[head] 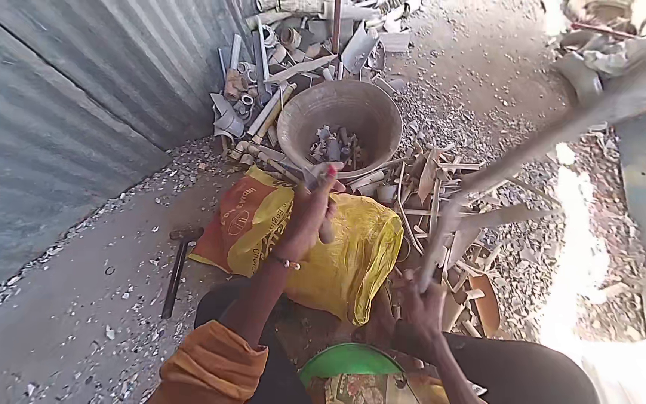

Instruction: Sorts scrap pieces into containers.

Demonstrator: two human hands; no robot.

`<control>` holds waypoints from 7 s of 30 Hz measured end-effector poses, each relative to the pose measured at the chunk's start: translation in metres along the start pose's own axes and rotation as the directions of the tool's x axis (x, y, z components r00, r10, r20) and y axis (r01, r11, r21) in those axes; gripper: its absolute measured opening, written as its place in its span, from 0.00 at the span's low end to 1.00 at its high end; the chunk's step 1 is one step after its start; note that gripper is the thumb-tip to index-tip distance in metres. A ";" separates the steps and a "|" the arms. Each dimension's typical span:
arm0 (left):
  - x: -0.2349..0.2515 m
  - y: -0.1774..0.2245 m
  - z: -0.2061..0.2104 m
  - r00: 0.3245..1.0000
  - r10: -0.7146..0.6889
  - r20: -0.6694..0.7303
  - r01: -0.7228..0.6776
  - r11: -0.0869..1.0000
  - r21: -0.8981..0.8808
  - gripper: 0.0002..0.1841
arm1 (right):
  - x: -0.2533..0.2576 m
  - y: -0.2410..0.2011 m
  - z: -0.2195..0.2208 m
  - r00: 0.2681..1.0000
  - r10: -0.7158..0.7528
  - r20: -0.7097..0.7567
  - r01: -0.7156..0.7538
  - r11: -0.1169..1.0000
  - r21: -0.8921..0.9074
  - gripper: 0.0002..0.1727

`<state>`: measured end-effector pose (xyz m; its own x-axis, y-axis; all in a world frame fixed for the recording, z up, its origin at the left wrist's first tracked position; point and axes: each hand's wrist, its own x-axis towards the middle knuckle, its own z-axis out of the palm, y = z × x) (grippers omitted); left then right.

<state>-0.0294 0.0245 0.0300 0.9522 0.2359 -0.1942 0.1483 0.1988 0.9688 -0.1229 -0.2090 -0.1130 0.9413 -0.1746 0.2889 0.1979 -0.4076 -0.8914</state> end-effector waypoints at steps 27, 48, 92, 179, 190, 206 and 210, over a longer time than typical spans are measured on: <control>0.010 0.014 -0.025 0.985 0.051 -0.167 -0.090 0.967 -0.238 0.11 | 0.144 -0.068 -0.059 0.914 0.073 -0.400 0.085 0.927 0.365 0.30; 0.007 0.003 -0.029 0.998 0.059 -0.030 -0.060 0.997 -0.042 0.07 | 0.046 0.017 0.010 0.848 0.524 0.076 -0.439 0.776 -0.452 0.30; -0.001 0.005 -0.114 0.946 0.311 -0.089 -0.188 0.752 0.631 0.15 | 0.085 -0.177 0.199 0.699 -0.644 0.312 0.611 0.764 0.207 0.14; 0.001 -0.057 0.030 0.927 -0.251 0.278 -0.282 0.022 0.959 0.40 | 0.064 0.046 0.003 0.915 0.401 0.031 -0.401 0.901 0.166 0.44; 0.006 -0.079 -0.006 0.858 -0.124 0.498 -0.502 -0.001 0.865 0.40 | -0.001 0.201 -0.025 0.763 0.625 -0.162 -0.605 0.605 -0.518 0.31; 0.012 -0.062 -0.002 0.887 -0.216 0.408 -0.425 -0.034 0.905 0.33 | -0.038 0.185 -0.150 0.354 0.935 -0.019 -0.920 0.344 -0.187 0.23; 0.010 -0.054 -0.008 0.884 -0.287 0.368 -0.392 -0.030 0.919 0.28 | -0.012 0.136 -0.213 0.428 0.904 0.011 -0.904 0.428 -0.006 0.10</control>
<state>-0.0301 0.0237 -0.0253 0.8979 -0.1986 -0.3928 -0.1325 -0.9730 0.1890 -0.1655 -0.4534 -0.1633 0.5850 -0.4334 -0.6855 -0.7675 -0.0224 -0.6407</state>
